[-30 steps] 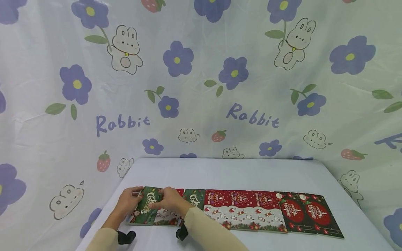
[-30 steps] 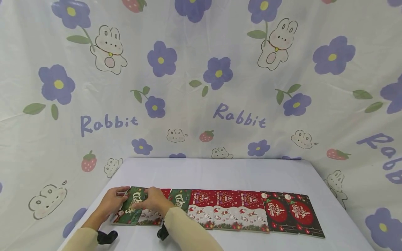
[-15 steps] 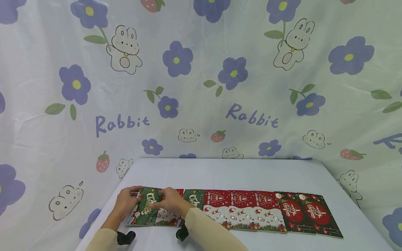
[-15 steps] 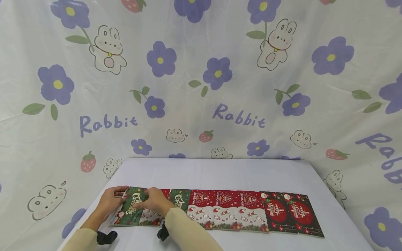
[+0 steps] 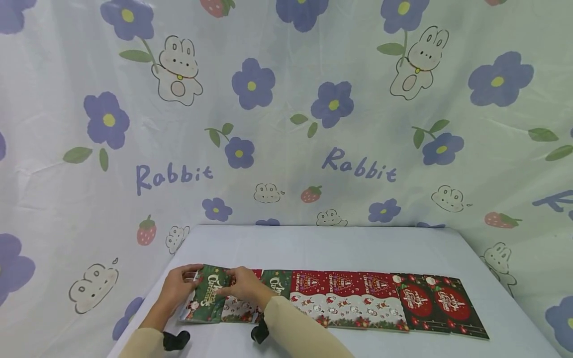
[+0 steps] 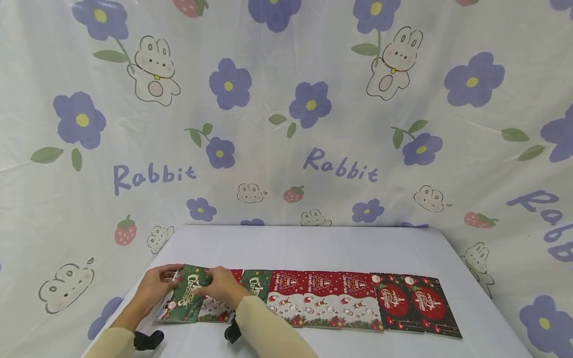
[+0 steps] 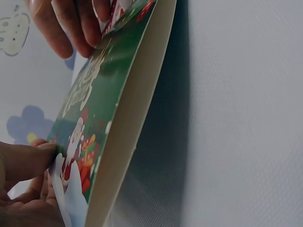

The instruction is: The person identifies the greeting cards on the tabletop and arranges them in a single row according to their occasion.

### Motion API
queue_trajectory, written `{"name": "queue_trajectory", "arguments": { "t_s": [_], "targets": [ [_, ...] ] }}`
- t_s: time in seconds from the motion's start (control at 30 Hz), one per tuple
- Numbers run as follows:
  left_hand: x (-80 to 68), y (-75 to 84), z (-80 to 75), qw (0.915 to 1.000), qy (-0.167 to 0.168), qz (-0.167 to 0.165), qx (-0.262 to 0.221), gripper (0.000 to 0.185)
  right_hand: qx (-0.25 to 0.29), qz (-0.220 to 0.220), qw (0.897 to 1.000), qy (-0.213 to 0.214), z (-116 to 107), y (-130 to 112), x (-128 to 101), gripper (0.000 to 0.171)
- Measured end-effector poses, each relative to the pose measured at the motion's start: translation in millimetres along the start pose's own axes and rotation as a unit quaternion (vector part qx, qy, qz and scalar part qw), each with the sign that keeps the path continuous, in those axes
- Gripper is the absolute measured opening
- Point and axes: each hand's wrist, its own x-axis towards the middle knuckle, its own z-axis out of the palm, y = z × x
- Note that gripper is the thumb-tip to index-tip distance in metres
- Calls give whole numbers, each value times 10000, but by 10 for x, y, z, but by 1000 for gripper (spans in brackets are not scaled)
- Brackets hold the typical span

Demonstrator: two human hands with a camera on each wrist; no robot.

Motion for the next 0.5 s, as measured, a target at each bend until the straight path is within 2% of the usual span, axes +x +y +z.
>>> {"name": "queue_trajectory", "arguments": {
  "t_s": [0.2,0.5],
  "targets": [
    [-10,-71,-37,9995,-61,50,-312,46,77,-218,9996,-139,-12,-11,-12,62],
    [-6,-76,-37,9982,-129,-21,-583,45,7,-61,10000,-12,-25,-10,4,63]
  ]
}}
